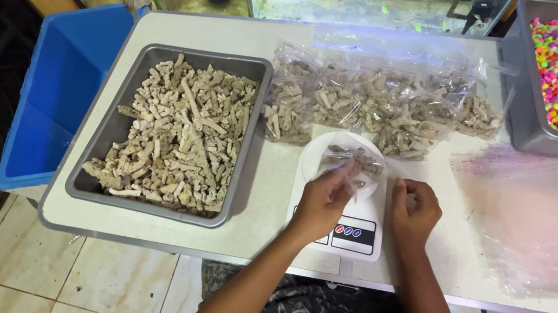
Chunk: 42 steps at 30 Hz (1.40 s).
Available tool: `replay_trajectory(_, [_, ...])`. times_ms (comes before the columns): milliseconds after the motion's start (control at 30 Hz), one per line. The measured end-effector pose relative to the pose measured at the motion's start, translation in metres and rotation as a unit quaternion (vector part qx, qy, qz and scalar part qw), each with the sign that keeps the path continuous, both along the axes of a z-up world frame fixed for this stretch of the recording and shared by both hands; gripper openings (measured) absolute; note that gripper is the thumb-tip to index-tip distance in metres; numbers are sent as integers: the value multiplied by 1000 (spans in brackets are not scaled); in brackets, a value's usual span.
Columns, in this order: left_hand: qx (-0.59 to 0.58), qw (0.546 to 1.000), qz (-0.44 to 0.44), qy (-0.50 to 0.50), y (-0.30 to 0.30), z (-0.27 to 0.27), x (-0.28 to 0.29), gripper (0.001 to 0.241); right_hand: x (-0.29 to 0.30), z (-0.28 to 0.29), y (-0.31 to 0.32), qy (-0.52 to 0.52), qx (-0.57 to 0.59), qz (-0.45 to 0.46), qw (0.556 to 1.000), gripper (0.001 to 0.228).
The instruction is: Weighing and bagging small pieces of coral using a digital scale and plastic bags.
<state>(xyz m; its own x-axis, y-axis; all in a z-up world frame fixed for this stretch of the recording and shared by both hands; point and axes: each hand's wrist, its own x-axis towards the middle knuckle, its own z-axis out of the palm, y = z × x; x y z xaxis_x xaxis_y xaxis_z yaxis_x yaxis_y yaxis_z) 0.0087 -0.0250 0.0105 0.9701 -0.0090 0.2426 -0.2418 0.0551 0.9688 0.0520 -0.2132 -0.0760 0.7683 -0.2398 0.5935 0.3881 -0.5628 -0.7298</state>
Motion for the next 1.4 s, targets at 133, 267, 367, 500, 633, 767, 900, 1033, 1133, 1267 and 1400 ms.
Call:
replay_trajectory(133, [82, 995, 40, -38, 10, -22, 11, 45, -1, 2, 2, 0, 0, 5, 1000, 19])
replay_trajectory(267, [172, 980, 82, -56, 28, -50, 15, 46, -1, 3, 2, -2, -3, 2, 1000, 18])
replay_trajectory(367, [186, 976, 89, -67, 38, -32, 0, 41, -4, 7, 5, 2, 0, 3, 1000, 18])
replay_trajectory(500, [190, 972, 101, -90, 54, -10, -27, 24, -6, 10, 6, 8, -4, 3, 1000, 18])
replay_trajectory(633, [229, 956, 127, -131, 79, 21, -54, 22, -5, 11, 6, 12, -11, 6, 1000, 20])
replay_trajectory(767, [289, 926, 196, -143, 123, 42, -68, 24, -5, 7, 5, 20, -14, 5, 1000, 20])
replay_trajectory(900, [394, 881, 253, -75, 171, 52, -70, 23, -7, 9, 7, 31, -12, -2, 999, 18])
replay_trajectory(1033, [443, 864, 241, 17, 199, 56, -75, 20, -7, 9, 7, 34, -12, 3, 999, 18])
replay_trajectory(1133, [428, 877, 196, 94, 211, 60, -73, 29, -8, 9, 8, 45, -15, -2, 999, 17])
replay_trajectory(1267, [460, 861, 151, 158, 215, 64, -64, 32, -10, 11, 11, 54, -10, -6, 998, 16])
replay_trajectory(1400, [476, 849, 195, 120, 212, 70, -52, 21, -8, 10, 11, 54, -13, -14, 998, 13])
